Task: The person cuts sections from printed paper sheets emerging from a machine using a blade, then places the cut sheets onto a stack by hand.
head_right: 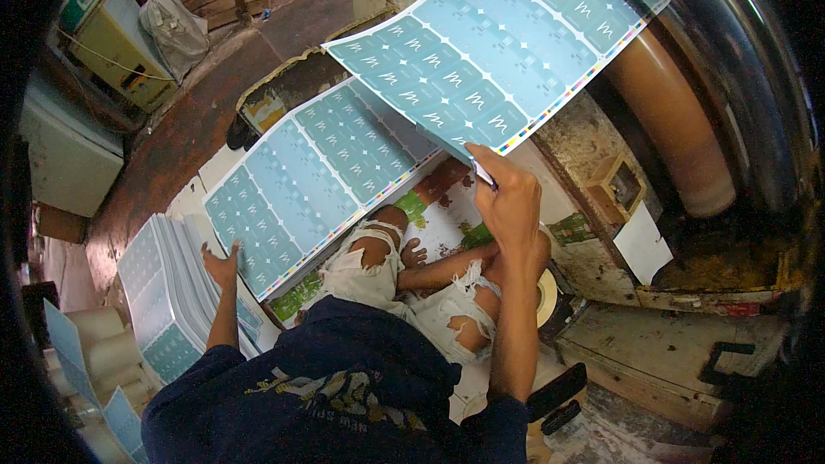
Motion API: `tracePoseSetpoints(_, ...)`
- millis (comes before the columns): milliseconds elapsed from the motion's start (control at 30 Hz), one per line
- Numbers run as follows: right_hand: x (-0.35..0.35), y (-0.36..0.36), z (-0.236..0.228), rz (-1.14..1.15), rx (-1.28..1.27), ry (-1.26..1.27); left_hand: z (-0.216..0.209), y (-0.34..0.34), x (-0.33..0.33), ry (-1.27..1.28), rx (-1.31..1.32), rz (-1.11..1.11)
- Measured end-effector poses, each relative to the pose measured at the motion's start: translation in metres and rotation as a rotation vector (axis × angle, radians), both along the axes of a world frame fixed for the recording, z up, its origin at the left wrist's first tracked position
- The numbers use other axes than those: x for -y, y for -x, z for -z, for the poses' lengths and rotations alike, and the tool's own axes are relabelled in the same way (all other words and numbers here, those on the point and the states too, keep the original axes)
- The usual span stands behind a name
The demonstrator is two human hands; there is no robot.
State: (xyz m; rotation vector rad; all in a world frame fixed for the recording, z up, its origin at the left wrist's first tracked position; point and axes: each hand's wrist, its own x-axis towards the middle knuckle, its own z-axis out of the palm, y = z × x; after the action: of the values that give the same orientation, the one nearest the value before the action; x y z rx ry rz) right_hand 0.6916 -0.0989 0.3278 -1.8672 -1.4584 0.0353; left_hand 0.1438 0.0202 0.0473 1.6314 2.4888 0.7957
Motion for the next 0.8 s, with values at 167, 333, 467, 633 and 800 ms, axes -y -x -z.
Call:
tracePoseSetpoints(167, 0.009, 0.061, 0.01, -0.021, -0.181, -0.068, -0.004, -0.089, 0.021, -0.13, 0.13, 0.645)
tracePoseSetpoints(333, 0.018, 0.082, -0.022, 0.033, -0.306, -0.014, -0.027, -0.224, 0.012, -0.162, 0.19, 0.875)
tracePoseSetpoints(467, 0.026, 0.08, -0.047, 0.08, -0.35, -0.014, -0.036, -0.291, -0.002, 0.279, -0.287, 0.821)
tracePoseSetpoints(633, 0.032, 0.073, -0.071, 0.075, -0.211, -0.02, 0.001, -0.284, -0.034, 0.42, -0.239, 0.821)
tracePoseSetpoints(800, 0.038, 0.068, -0.068, 0.044, -0.201, -0.026, -0.066, -0.271, -0.008, 0.366, -0.011, 0.8)
